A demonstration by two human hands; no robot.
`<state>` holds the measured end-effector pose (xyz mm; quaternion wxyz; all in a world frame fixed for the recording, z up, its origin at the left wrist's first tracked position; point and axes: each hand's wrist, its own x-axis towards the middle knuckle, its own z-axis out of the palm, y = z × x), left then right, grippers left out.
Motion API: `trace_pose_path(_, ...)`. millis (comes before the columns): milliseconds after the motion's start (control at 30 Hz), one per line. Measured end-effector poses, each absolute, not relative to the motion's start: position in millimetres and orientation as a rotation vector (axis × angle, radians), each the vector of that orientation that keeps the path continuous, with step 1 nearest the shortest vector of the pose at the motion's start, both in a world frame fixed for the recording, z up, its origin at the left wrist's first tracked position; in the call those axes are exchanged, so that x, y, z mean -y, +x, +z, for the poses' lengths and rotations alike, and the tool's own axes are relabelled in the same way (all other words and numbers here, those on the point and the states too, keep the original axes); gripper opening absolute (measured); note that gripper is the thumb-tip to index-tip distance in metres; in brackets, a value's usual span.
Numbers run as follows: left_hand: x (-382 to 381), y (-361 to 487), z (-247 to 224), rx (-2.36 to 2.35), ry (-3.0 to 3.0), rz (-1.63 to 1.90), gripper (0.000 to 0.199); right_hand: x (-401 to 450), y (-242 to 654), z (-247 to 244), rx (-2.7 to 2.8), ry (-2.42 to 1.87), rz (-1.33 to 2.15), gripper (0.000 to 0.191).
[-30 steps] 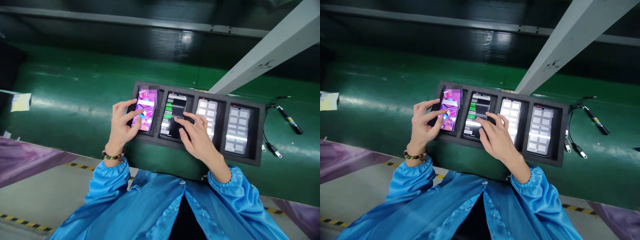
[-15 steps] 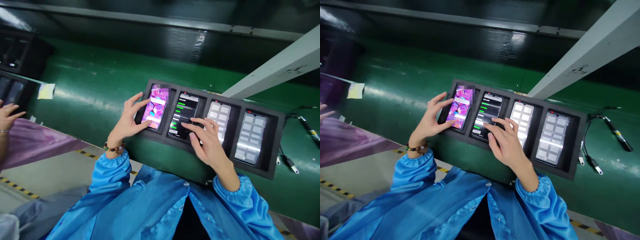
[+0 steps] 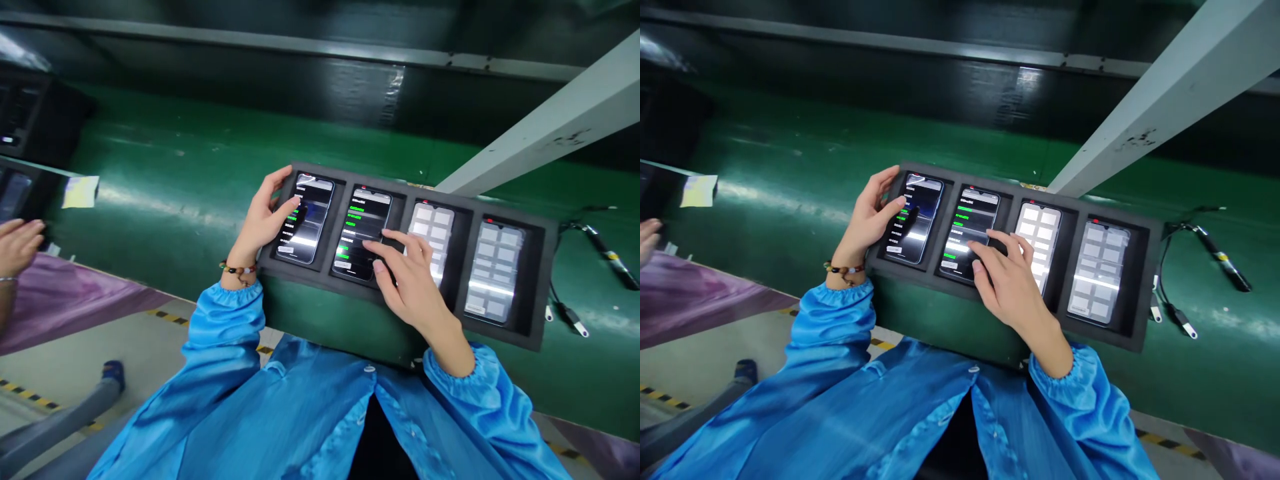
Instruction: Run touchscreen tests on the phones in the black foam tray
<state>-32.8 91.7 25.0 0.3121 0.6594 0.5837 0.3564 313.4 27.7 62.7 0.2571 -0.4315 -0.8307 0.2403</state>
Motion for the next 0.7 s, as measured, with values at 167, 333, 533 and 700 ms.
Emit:
trace_pose_path(167,-66,-28,40,-1.579,1.832,0.91,0.053,-27,315,65,2.28,-1.086,0.741,0.032)
trace_pose_path(333,-50,-24,44,-1.646,1.837,0.923,0.044,-28,311,61,2.257,-1.222,0.617,0.038)
trace_pose_path(533,-48,-23,39,-1.68,1.856,0.971,0.042,-28,309,62,2.251,-1.36,0.557,0.044)
trace_pose_path(700,-46,-21,39,-1.707,1.887,1.005,0.041,-29,311,62,2.294,-1.253,0.622,0.038)
